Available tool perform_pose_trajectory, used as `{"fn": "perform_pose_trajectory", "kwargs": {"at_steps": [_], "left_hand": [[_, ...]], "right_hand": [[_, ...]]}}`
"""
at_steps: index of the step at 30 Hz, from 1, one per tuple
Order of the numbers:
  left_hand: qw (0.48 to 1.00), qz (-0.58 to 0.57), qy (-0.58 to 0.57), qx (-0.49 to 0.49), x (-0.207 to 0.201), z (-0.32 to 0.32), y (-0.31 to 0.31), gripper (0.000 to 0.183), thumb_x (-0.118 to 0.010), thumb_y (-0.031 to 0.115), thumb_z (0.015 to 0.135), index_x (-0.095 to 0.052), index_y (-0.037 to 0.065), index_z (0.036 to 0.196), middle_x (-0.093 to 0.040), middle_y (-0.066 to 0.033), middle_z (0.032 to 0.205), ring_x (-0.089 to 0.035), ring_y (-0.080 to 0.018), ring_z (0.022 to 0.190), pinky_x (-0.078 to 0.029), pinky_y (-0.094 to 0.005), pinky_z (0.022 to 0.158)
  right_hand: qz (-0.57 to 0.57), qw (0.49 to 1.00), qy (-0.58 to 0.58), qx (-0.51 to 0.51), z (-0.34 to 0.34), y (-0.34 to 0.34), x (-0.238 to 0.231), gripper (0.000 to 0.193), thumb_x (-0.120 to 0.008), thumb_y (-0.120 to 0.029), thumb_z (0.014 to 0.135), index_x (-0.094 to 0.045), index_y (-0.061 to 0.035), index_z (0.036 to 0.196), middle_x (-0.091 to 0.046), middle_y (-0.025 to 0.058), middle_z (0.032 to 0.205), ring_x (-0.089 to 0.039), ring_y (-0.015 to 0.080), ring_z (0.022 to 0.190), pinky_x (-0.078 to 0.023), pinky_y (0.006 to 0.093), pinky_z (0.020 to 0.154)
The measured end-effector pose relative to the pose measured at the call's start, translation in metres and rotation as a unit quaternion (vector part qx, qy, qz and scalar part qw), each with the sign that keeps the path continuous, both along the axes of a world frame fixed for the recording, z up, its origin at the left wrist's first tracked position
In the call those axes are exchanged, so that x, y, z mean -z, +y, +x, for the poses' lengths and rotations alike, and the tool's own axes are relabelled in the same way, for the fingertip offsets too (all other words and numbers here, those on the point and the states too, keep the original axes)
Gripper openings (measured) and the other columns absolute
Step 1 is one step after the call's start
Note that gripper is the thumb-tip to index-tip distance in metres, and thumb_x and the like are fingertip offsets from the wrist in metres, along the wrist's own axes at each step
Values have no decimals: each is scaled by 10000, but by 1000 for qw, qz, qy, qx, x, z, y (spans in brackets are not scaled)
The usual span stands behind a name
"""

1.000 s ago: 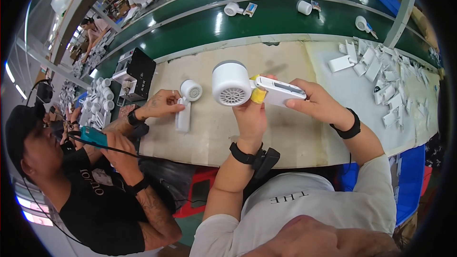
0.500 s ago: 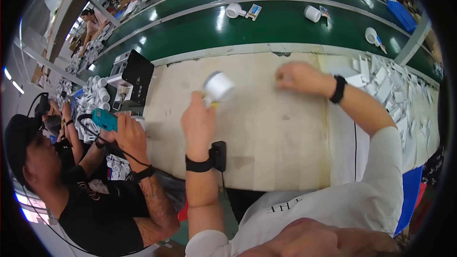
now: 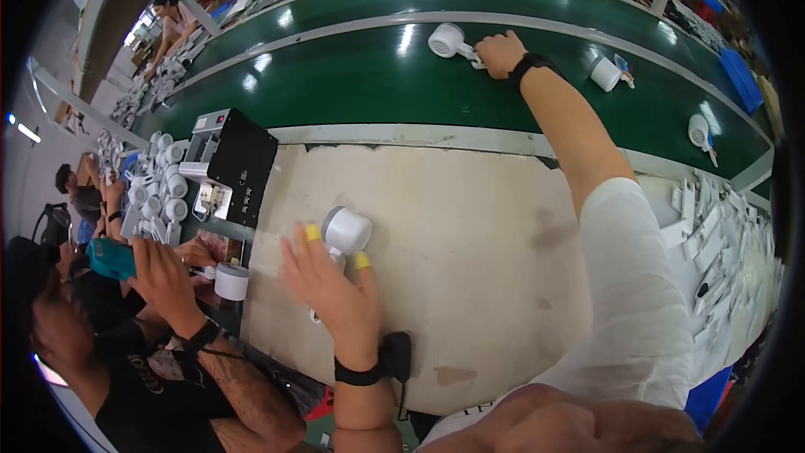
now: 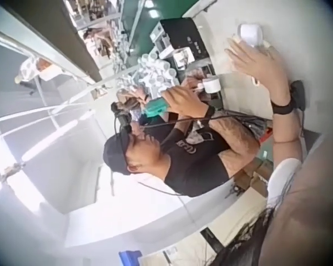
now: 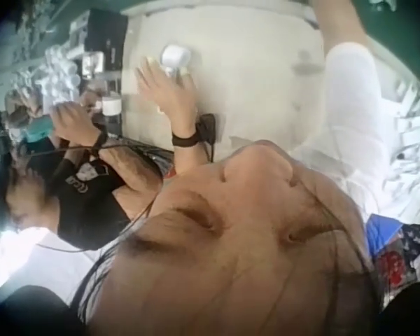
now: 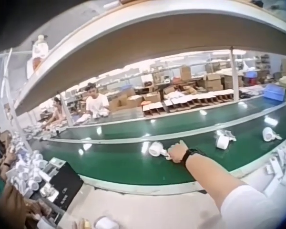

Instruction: The person assembles handheld fans by joining a fan head to a handle, tucking the wires inside, and snapping the plastic casing shut. They repeat this process for several units, placing each completed fan onto the conveyor belt.

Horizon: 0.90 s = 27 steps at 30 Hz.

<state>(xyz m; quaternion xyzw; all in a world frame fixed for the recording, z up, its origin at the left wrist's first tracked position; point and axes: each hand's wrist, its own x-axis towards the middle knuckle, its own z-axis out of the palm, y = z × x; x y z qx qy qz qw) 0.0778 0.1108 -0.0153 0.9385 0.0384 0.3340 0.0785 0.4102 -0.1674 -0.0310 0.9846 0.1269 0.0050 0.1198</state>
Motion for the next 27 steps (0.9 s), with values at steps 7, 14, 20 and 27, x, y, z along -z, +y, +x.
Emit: {"fn": "perform_pose_trajectory", "kwargs": {"at_steps": [7,14,20,27], "left_hand": [[856,-358,172,331,30,-14,-25,372,-553,77,842,-474,-44,1185,-489,-186,1241,-520,-289,1101,-400,-360,943],[523,-756,163,359,14,3,-130,410,-466,246,943,-388,-18,1247,-521,-101,1154,-511,-165,1062,-423,-289,882],[545,-747,158,347,23,-23,-176,349,-425,239,937,-410,-12,1179,-539,-110,1062,-542,-148,927,-467,-286,792],[313,-779,343,421,-9,-52,-156,266,-379,202,921,-437,5,1091,-578,-167,920,-618,-252,731,-537,-386,675]], "right_hand": [[626,775,88,-9,-98,-3,-34,369,-600,-106,701,-478,77,998,-607,135,779,-632,193,628,-497,313,561],[466,880,-35,-90,-284,5,-34,596,-603,-140,738,-370,40,1256,-565,232,1008,-574,338,860,-459,362,761],[351,932,-30,-82,-392,-8,-39,686,-654,-177,741,-316,12,1307,-503,247,1143,-512,389,1023,-437,403,856],[444,879,-93,-148,-432,-87,-45,793,-728,-111,682,-316,-67,1357,-433,122,1300,-456,280,1154,-349,352,980]]}}
